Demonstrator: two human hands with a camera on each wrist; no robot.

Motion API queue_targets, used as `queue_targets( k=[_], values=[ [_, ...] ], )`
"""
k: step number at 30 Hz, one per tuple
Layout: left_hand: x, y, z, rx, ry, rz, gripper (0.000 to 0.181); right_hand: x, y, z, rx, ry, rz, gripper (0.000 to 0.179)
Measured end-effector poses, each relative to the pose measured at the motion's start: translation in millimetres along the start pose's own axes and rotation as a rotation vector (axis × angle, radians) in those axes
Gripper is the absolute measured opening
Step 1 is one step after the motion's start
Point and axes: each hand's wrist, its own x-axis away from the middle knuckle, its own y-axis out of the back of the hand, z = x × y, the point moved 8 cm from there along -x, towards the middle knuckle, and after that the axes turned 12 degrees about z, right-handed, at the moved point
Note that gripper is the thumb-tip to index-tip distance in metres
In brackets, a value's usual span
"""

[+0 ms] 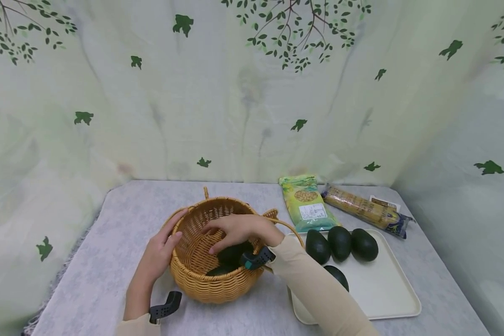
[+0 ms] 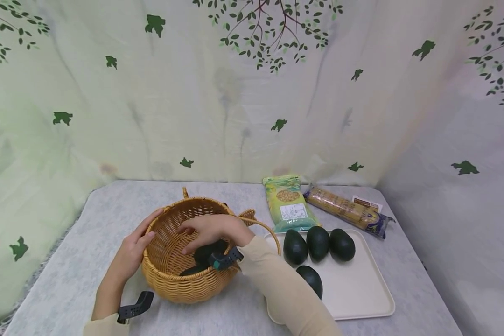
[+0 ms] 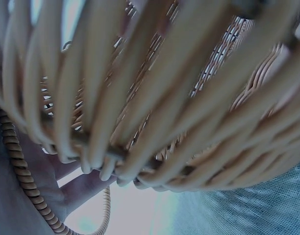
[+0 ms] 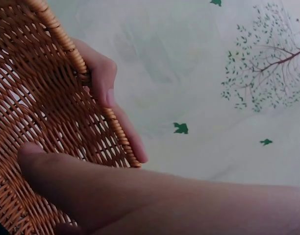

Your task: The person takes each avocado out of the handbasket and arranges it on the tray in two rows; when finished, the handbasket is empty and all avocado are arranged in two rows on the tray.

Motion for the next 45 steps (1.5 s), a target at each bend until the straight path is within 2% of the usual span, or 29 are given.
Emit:
queue_targets(
  k=[5,9,13,18,22,25,31,34,40,45],
  values=[
    [-0.1,-0.3,-3.2,-0.003,-0.015,-0.004,0.052,-1.0,-1.6,-8.4,0.012,-0.14,0.014,0.065],
    [-1.2,-1.6,-2.5,-0.008,-0.02,-0.004,0.052,-0.3,-6.0,-13.3,0.004,-0.248,0.057,0.069],
    [-2.1,-2.4,-0.9,-0.009,-0.015,-0.003,0.052,-0.9,-9.4,-16.1,0.014,-0.302,0.091,0.069],
    [-1.5,-1.2,-0.6,-0.01,-0.015,-0.006,0.052,-5.0,-4.9,-18.6,0.007,-0.302,0.031,0.066],
    [-1.3,-1.0,-0.1,-0.01,-0.02,-0.007,0.053,-7.8,-2.4,-20.3,-0.056,-0.228,-0.028,0.063],
    [-0.6,-1.1,0.3,-0.008,-0.015,-0.006,0.052,-9.3,-3.3,-18.5,-0.075,-0.155,-0.03,0.062],
    [0.1,-1.2,0.7,-0.003,-0.01,-0.004,0.052,-12.1,-5.1,-12.6,-0.008,-0.074,-0.016,0.06],
    [0.2,-0.8,0.7,-0.007,-0.011,-0.007,0.053,-14.0,-7.6,-13.4,0.015,-0.09,-0.002,0.059],
    [-0.3,-0.3,0.9,-0.012,-0.008,-0.012,0.052,-16.3,-12.8,-20.8,0.029,-0.199,0.048,0.066],
    [-0.6,-0.6,1.2,-0.012,-0.001,-0.009,0.052,-16.2,-11.0,-22.7,0.053,-0.228,0.033,0.062]
  ],
)
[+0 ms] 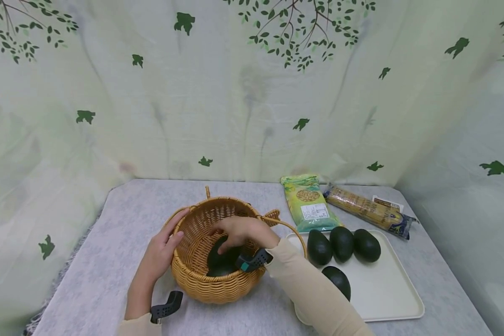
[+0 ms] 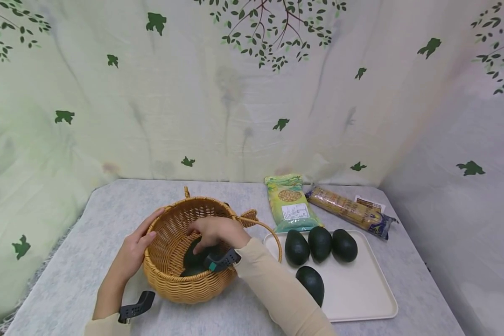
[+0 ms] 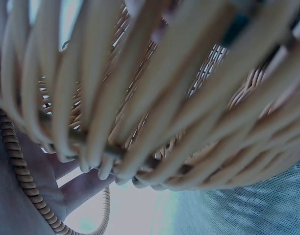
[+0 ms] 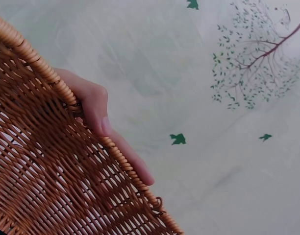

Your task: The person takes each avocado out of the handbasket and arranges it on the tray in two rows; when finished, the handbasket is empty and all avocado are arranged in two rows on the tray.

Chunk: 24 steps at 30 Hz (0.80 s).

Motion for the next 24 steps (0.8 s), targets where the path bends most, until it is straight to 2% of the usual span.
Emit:
queue_targets(
  k=[4,11,17,24],
  values=[
    [-0.1,-0.3,-0.3,0.003,0.008,0.002,0.052,0.9,1.7,-0.8,-0.002,-0.009,-0.022,0.057],
    [0.7,-0.8,-1.7,0.008,0.009,0.004,0.052,0.9,1.2,-4.0,0.024,-0.064,-0.033,0.064],
    [1.0,0.0,-1.4,0.004,0.003,0.002,0.052,0.9,5.2,-1.9,-0.005,-0.02,-0.083,0.056],
    [0.1,-0.4,-1.5,0.008,-0.003,0.008,0.053,-0.9,1.5,5.4,0.052,0.032,-0.042,0.05]
  ],
)
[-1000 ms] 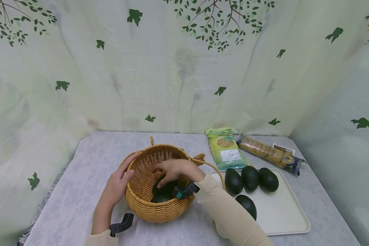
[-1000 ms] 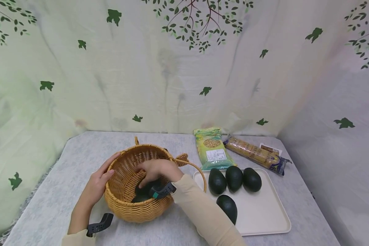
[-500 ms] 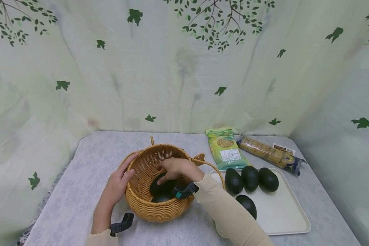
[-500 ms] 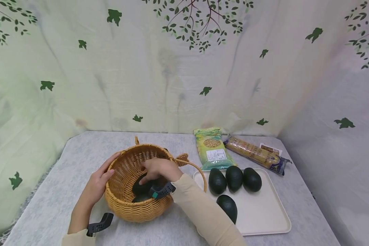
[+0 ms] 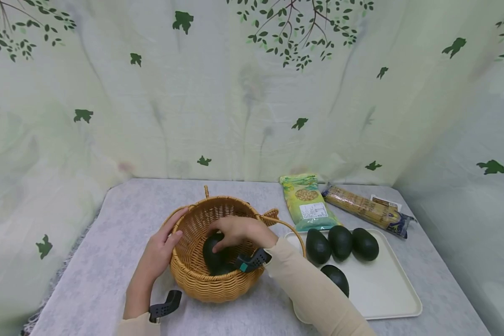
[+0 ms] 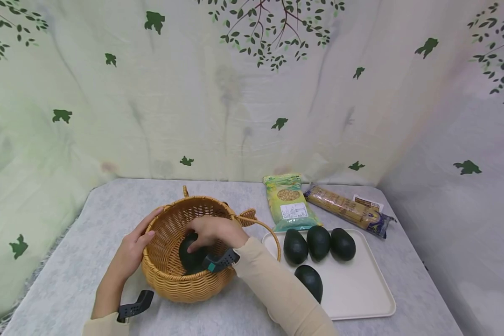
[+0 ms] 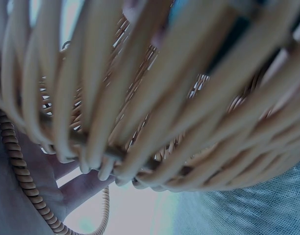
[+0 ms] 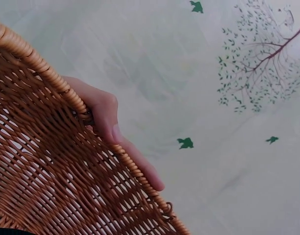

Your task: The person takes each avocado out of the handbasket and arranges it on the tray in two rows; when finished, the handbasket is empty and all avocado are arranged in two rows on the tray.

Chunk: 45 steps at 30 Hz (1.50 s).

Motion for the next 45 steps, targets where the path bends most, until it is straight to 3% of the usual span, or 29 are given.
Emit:
queue_targets(
  k=[8,13,29,37,45],
  values=[
    [-0.3,1.1,-0.7,-0.007,0.001,0.0,0.052,1.0,-4.7,1.7,-0.018,0.001,0.054,0.055],
    [2.7,2.5,-0.9,-0.021,-0.002,-0.008,0.052,-2.9,-6.2,4.2,-0.016,0.049,0.045,0.046],
    [3.0,2.7,-5.3,-0.024,-0.026,-0.018,0.052,-0.5,-8.4,16.7,0.083,0.198,0.096,0.049],
    [1.3,2.8,-3.9,-0.023,-0.036,-0.017,0.053,1.0,-7.0,16.1,0.037,0.21,0.082,0.049],
    [0.9,1.2,-2.0,-0.021,-0.036,-0.011,0.052,8.9,0.6,19.3,0.037,0.235,-0.009,0.05]
  ],
)
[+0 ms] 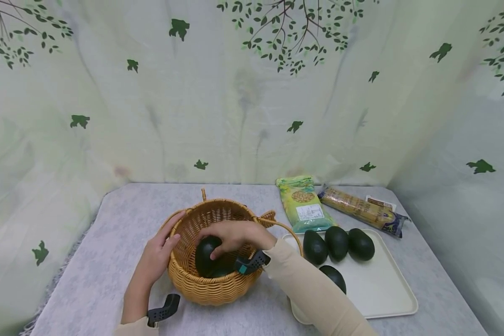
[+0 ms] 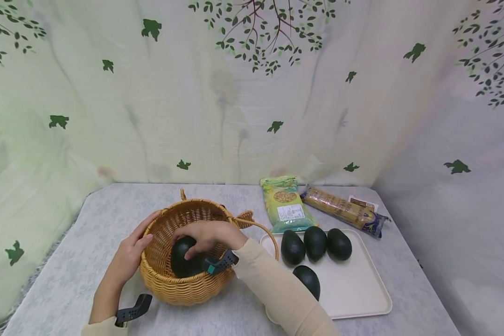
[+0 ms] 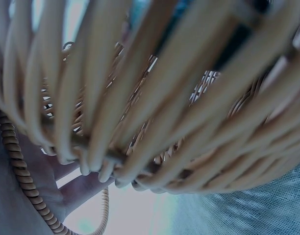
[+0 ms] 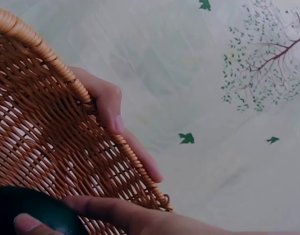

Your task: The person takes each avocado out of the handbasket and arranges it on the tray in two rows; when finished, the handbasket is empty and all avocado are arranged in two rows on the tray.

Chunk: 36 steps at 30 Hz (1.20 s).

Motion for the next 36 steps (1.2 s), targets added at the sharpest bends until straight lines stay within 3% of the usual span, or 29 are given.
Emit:
queue_targets(
  k=[19,27,36],
  values=[
    [-0.2,0.0,1.0,0.0,0.031,0.019,0.052,34.2,24.4,16.2,-0.035,0.084,-0.206,0.051],
    [-1.8,-0.6,4.1,-0.002,0.028,0.016,0.052,47.8,28.4,20.3,-0.096,0.176,-0.258,0.05],
    [-1.9,-0.7,3.5,-0.005,0.022,0.014,0.052,64.5,28.8,19.7,-0.187,0.179,-0.288,0.052]
  ],
)
